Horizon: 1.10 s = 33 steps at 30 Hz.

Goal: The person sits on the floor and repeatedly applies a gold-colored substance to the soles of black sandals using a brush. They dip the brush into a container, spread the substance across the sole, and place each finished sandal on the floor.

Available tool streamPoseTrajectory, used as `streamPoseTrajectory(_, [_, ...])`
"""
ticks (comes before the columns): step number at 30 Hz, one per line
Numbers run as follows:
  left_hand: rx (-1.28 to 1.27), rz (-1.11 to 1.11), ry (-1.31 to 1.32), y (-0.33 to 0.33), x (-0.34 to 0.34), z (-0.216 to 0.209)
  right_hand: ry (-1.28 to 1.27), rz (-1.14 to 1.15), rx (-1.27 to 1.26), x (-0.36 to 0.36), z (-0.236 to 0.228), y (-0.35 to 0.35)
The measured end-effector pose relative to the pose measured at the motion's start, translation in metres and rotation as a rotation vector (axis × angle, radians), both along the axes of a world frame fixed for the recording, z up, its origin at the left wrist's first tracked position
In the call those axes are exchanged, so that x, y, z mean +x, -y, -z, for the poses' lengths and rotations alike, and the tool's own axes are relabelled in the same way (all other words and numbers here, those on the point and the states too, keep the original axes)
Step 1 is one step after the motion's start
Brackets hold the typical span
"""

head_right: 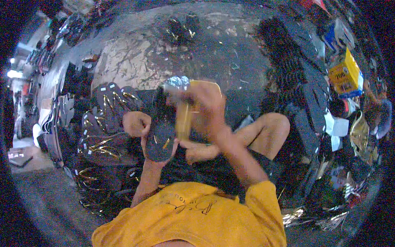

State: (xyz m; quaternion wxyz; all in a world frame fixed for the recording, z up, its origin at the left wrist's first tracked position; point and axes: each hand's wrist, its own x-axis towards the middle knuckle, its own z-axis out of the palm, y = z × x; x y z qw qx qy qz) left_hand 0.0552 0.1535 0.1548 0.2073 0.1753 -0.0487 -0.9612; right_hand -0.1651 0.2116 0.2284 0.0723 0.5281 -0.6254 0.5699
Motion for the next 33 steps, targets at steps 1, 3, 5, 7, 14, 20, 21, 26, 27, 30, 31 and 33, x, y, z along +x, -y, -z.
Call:
streamPoseTrajectory(1, [0.006, -0.051, 0.014, 0.003, -0.009, -0.003, -0.029, -0.066, -0.030, 0.014, 0.011, -0.019])
streamPoseTrajectory(3, [-0.025, -0.098, 0.080, 0.005, -0.016, -0.008, 0.084, -0.131, 0.031, 0.031, 0.009, -0.032])
streamPoseTrajectory(5, [-0.082, -0.083, 0.197, -0.007, -0.008, -0.008, 0.286, 0.165, 0.245, -0.003, -0.004, -0.033])
streamPoseTrajectory(7, [0.088, 0.013, 0.047, 0.000, 0.000, 0.013, 0.388, 0.275, 0.087, -0.030, -0.007, -0.022])
streamPoseTrajectory(14, [-0.198, 0.203, 0.030, 0.008, -0.012, -0.016, 0.372, 0.344, 0.073, -0.077, -0.014, -0.019])
streamPoseTrajectory(20, [-0.110, 0.273, -0.117, 0.039, -0.057, -0.031, 0.106, -0.215, 0.263, 0.011, 0.009, -0.054])
streamPoseTrajectory(21, [-0.136, 0.248, -0.034, 0.044, -0.052, -0.022, -0.032, -0.256, 0.288, 0.035, 0.003, -0.062])
streamPoseTrajectory(26, [-0.101, 0.122, 0.245, 0.023, -0.065, -0.041, 0.352, -0.096, 0.192, -0.013, -0.017, -0.038])
streamPoseTrajectory(27, [-0.087, 0.103, 0.230, 0.017, -0.067, -0.044, 0.475, 0.070, 0.160, -0.013, -0.009, -0.021])
streamPoseTrajectory(30, [-0.464, -0.003, 0.255, 0.018, -0.075, -0.048, 0.457, -0.255, 0.166, 0.043, -0.028, -0.048])
streamPoseTrajectory(31, [-0.500, -0.041, 0.312, 0.020, -0.075, -0.051, 0.422, -0.381, 0.139, 0.058, -0.032, -0.059])
streamPoseTrajectory(33, [-0.411, -0.073, 0.392, 0.022, -0.083, -0.054, 0.595, -0.267, 0.190, 0.052, -0.017, -0.061])
